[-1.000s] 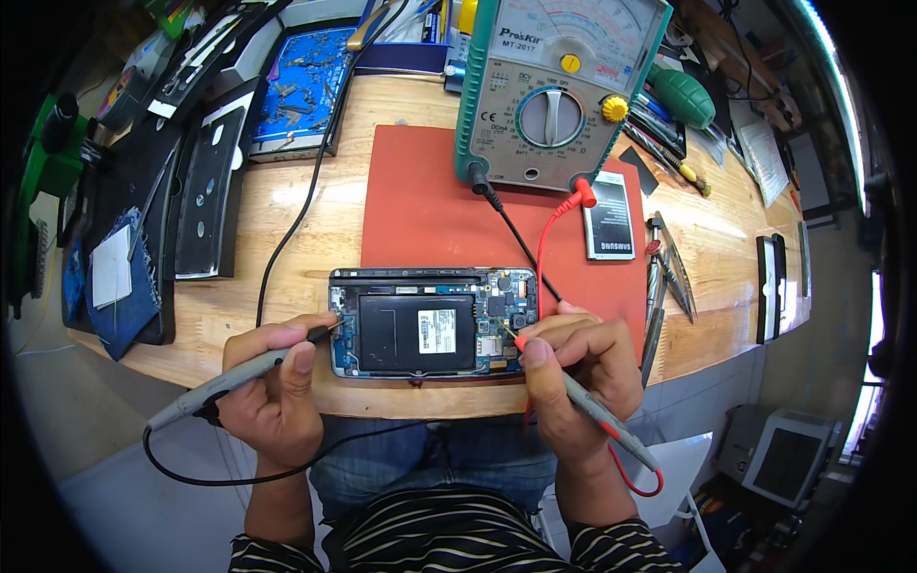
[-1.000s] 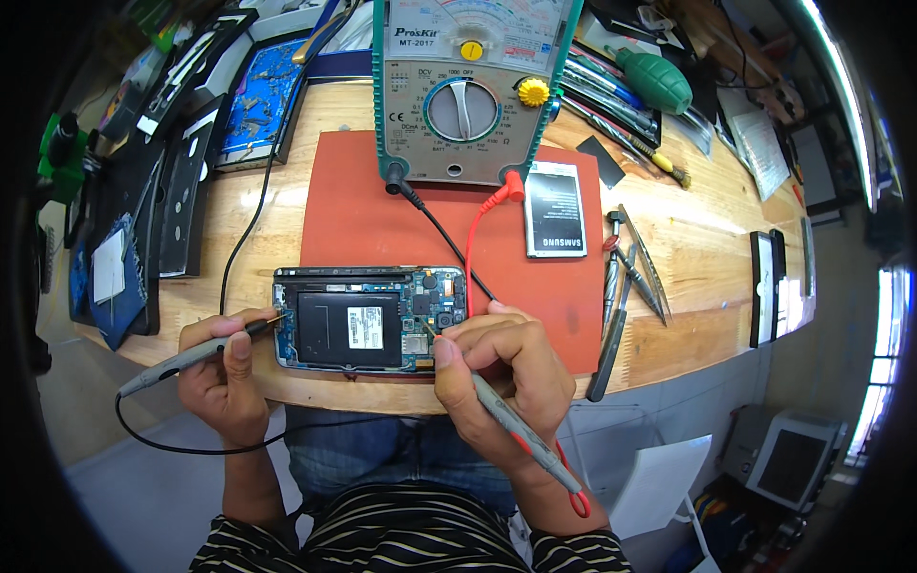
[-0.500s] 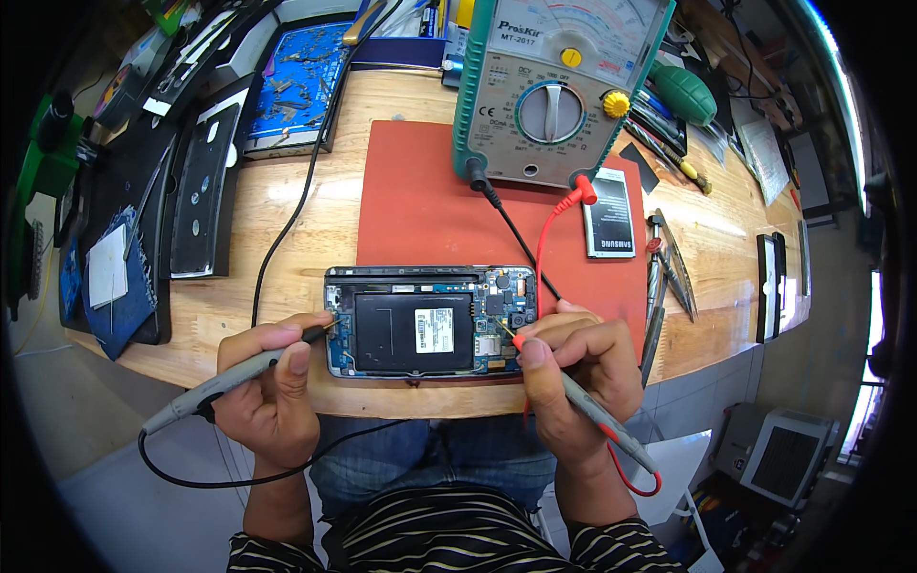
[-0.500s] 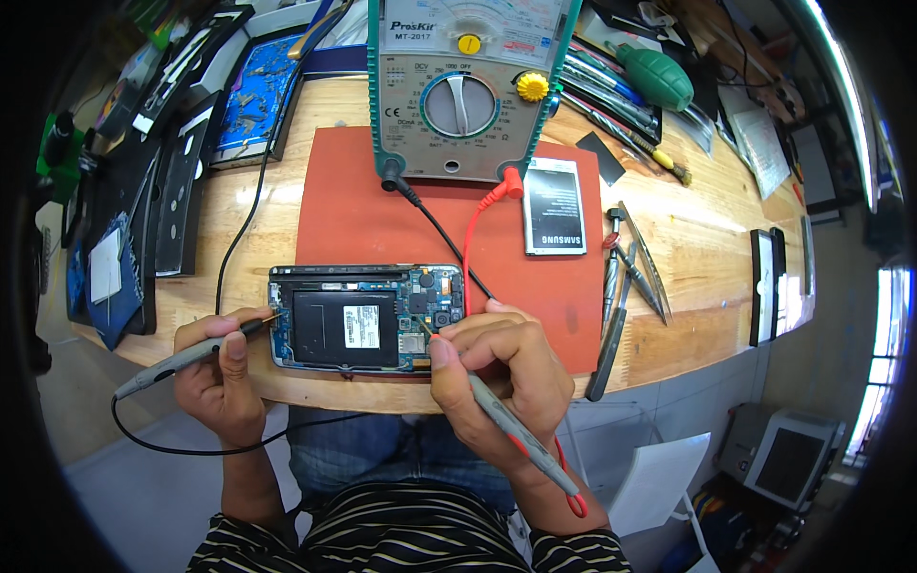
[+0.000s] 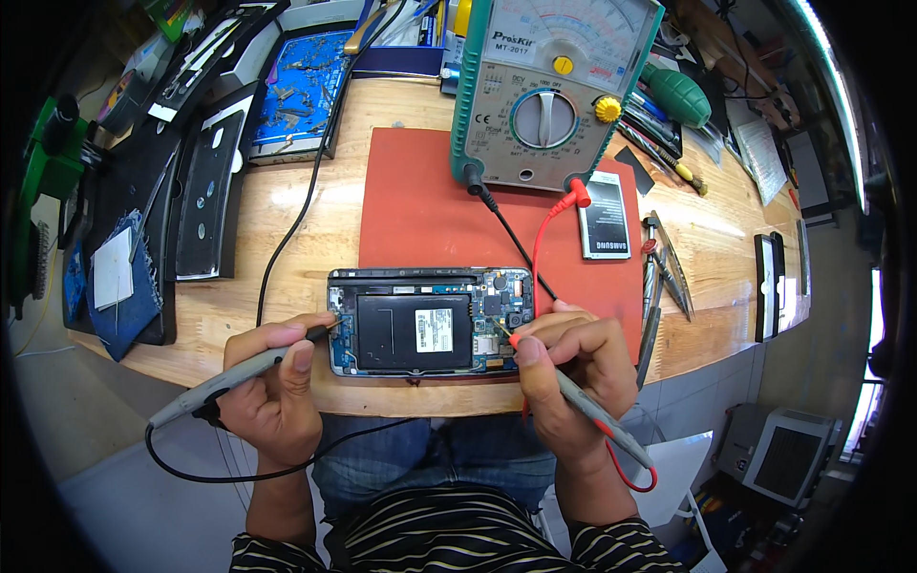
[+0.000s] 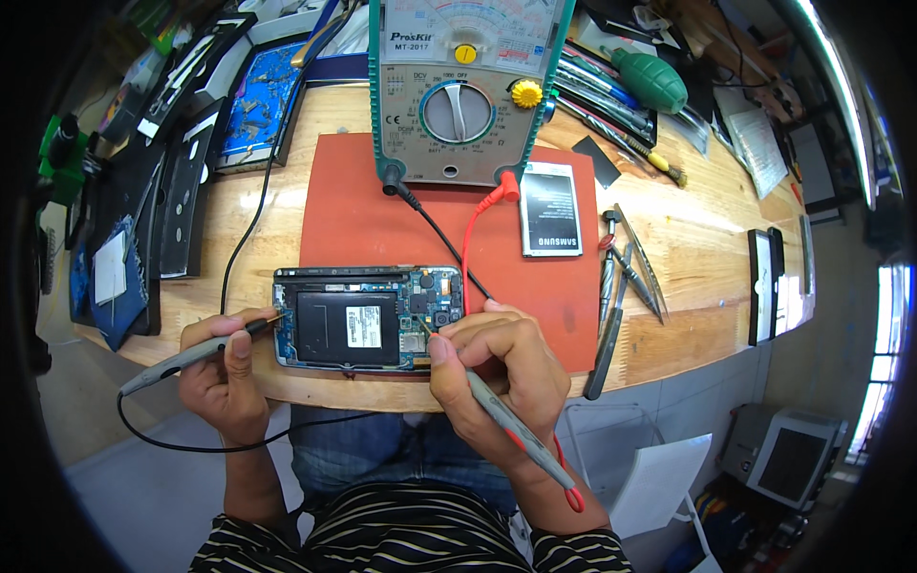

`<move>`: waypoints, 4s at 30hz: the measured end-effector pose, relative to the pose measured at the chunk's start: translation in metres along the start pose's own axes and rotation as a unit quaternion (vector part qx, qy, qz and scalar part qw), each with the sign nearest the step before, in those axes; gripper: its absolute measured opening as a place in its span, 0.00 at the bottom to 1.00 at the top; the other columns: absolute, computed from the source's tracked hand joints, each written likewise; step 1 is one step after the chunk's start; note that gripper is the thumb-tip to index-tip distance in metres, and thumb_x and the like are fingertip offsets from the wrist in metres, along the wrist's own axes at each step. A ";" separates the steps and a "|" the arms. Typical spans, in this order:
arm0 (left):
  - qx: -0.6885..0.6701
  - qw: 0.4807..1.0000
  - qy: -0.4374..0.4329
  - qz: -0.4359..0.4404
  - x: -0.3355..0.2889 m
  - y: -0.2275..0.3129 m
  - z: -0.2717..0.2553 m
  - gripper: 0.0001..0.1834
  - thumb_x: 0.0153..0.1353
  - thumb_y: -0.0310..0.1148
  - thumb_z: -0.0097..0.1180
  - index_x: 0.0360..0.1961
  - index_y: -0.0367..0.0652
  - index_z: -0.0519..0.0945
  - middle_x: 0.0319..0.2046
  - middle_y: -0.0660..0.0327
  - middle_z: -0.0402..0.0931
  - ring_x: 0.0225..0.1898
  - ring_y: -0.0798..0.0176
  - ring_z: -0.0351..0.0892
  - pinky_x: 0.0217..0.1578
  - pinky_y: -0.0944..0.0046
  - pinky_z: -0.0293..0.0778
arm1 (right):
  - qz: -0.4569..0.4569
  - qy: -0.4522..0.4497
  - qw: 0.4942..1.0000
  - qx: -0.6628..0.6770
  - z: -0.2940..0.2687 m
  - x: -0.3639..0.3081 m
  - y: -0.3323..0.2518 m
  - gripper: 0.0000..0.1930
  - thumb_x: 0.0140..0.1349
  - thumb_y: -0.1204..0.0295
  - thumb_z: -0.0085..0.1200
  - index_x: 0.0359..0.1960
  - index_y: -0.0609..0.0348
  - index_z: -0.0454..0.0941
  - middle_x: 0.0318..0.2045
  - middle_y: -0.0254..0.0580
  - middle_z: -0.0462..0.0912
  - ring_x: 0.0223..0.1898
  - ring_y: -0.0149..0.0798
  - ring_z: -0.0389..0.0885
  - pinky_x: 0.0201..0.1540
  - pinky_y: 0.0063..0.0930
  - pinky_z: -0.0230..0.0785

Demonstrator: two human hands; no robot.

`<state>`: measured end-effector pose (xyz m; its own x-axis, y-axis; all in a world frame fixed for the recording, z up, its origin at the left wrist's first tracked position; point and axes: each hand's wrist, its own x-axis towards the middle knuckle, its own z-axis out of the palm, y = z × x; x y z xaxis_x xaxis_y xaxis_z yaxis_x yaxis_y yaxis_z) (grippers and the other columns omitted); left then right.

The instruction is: The person uses a multimeter to test points on a disassembled mobile phone motherboard. They hold the red and black probes and touch various components on the circuit board while the multimeter is visible on the workbench.

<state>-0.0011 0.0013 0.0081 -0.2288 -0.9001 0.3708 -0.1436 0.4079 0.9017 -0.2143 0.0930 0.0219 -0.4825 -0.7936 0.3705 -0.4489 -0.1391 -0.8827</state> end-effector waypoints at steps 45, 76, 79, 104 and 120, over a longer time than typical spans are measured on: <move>0.018 1.000 -0.015 0.020 0.001 -0.001 -0.001 0.07 0.69 0.24 0.52 0.44 0.33 0.71 0.39 0.46 0.81 0.42 0.60 0.82 0.49 0.66 0.74 | -0.013 0.011 1.000 0.005 0.000 -0.002 0.004 0.10 0.56 0.80 0.63 0.28 0.58 0.71 0.26 0.38 0.83 0.31 0.33 0.84 0.52 0.36 0.71; 0.010 0.999 -0.001 0.030 0.002 -0.001 0.000 0.06 0.67 0.20 0.53 0.43 0.31 0.72 0.37 0.45 0.82 0.42 0.58 0.84 0.47 0.66 0.76 | -0.016 0.009 1.000 -0.005 0.000 -0.001 0.004 0.10 0.56 0.80 0.63 0.27 0.58 0.72 0.26 0.38 0.83 0.29 0.32 0.83 0.50 0.35 0.72; 0.001 0.999 -0.001 0.039 0.003 -0.002 0.001 0.06 0.67 0.20 0.53 0.43 0.31 0.72 0.37 0.45 0.82 0.42 0.57 0.84 0.46 0.66 0.76 | -0.019 0.008 1.000 -0.001 0.001 -0.001 0.004 0.10 0.56 0.80 0.63 0.27 0.58 0.72 0.26 0.39 0.83 0.29 0.32 0.83 0.50 0.35 0.72; 0.016 0.999 0.004 0.033 0.002 -0.004 0.000 0.07 0.66 0.22 0.55 0.43 0.31 0.73 0.37 0.46 0.82 0.41 0.59 0.83 0.46 0.66 0.76 | -0.023 0.015 1.000 0.007 0.001 -0.001 0.004 0.09 0.57 0.81 0.61 0.28 0.59 0.71 0.26 0.40 0.84 0.29 0.32 0.83 0.51 0.36 0.72; 0.000 1.000 0.008 0.027 0.001 -0.004 0.001 0.06 0.66 0.21 0.55 0.43 0.32 0.73 0.37 0.46 0.82 0.42 0.59 0.83 0.46 0.67 0.75 | -0.020 0.014 1.000 -0.007 0.000 -0.001 0.003 0.09 0.58 0.81 0.61 0.28 0.58 0.71 0.26 0.39 0.84 0.29 0.32 0.83 0.51 0.36 0.72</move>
<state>-0.0017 -0.0011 0.0050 -0.2213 -0.8794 0.4215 -0.1312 0.4551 0.8807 -0.2146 0.0934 0.0186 -0.4848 -0.7703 0.4143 -0.4793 -0.1623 -0.8625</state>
